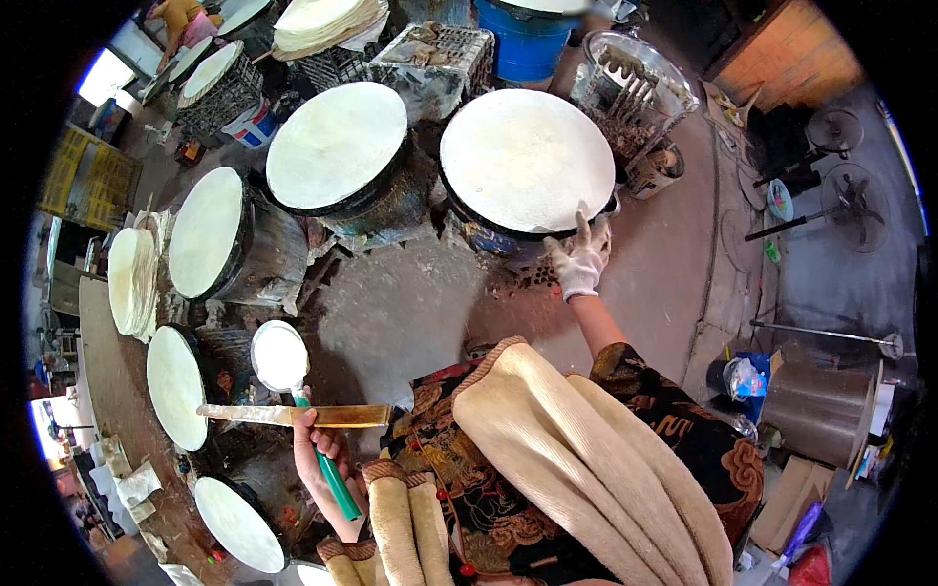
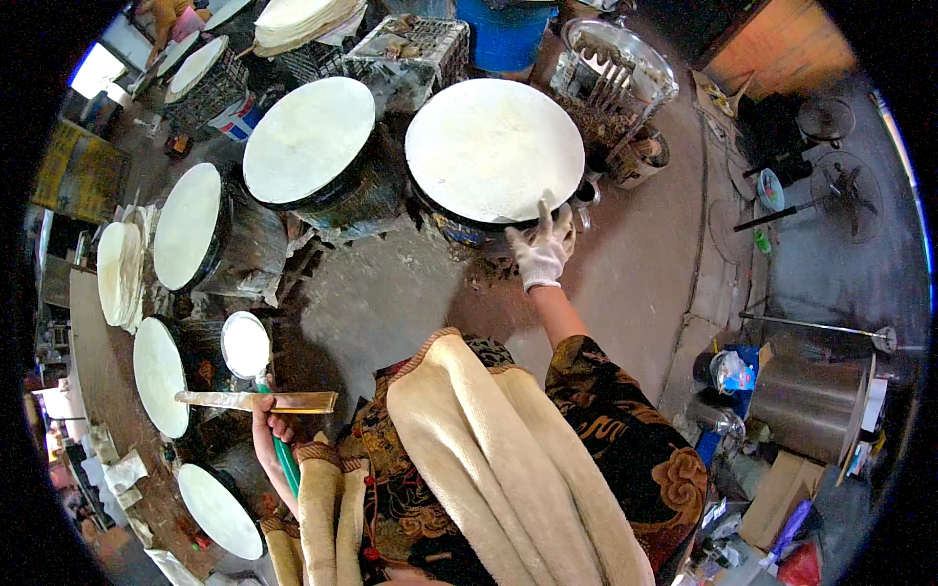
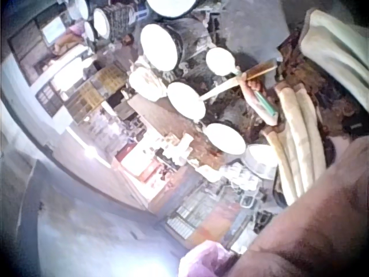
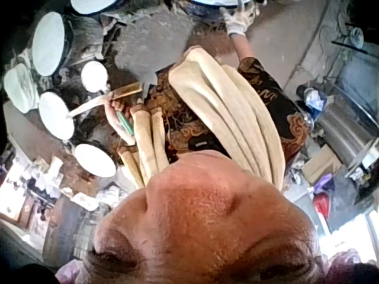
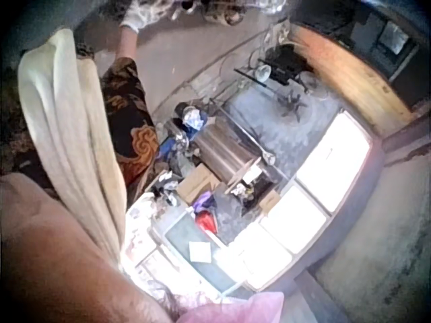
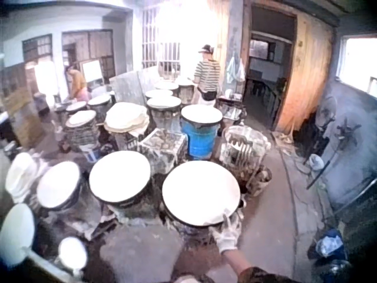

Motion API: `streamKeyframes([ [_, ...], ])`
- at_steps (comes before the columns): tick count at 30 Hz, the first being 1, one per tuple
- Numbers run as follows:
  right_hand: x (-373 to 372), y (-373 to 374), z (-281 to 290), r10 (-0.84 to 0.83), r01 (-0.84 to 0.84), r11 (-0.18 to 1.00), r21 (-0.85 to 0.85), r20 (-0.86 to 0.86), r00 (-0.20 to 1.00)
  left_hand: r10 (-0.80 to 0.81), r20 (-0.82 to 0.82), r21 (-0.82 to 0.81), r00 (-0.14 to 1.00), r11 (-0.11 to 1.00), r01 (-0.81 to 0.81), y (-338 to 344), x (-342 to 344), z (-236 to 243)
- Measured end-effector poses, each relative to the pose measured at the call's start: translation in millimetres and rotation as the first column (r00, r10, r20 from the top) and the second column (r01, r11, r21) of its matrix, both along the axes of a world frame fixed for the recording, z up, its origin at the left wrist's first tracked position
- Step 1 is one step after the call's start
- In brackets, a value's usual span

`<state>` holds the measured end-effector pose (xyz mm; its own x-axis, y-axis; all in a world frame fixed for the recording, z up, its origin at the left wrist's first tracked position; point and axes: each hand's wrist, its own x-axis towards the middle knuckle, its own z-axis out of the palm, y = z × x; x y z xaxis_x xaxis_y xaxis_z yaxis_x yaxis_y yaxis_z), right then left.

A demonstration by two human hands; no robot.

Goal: The person scoops white batter from a large metal bowl using a ladle and pours it onto hot, round griddles. They use a wooden stick to spread the batter into thin, circular sheets. The person then peels the cooked sheets off the griddles and stacks them on a nearby surface.

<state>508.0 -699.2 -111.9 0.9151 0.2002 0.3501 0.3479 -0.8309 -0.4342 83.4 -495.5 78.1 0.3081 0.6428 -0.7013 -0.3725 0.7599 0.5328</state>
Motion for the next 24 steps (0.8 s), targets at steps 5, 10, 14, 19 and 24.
streamKeyframes([
  [5,0,44,47,0.148,-0.265,0.868,-0.42,-0.292,0.945,-0.012,-0.03,0.022,0.999,1.0,0.013,-1,-11,-14],
  [10,13,63,49,0.334,-0.427,0.781,-0.456,-0.272,0.902,-0.006,-0.077,-0.014,0.997,1.0,0.005,-6,6,3],
  [14,20,70,52,0.39,-0.465,0.766,-0.444,-0.253,0.885,0.049,-0.115,-0.062,0.992,0.996,-0.057,-11,15,15],
  [19,22,65,44,0.438,-0.474,0.788,-0.394,-0.183,0.88,0.07,-0.107,-0.025,0.992,0.997,-0.074,-14,14,15],
  [24,23,64,31,0.474,-0.487,0.809,-0.33,-0.125,0.872,0.078,-0.127,0.006,0.989,0.997,-0.077,-13,11,11],
])
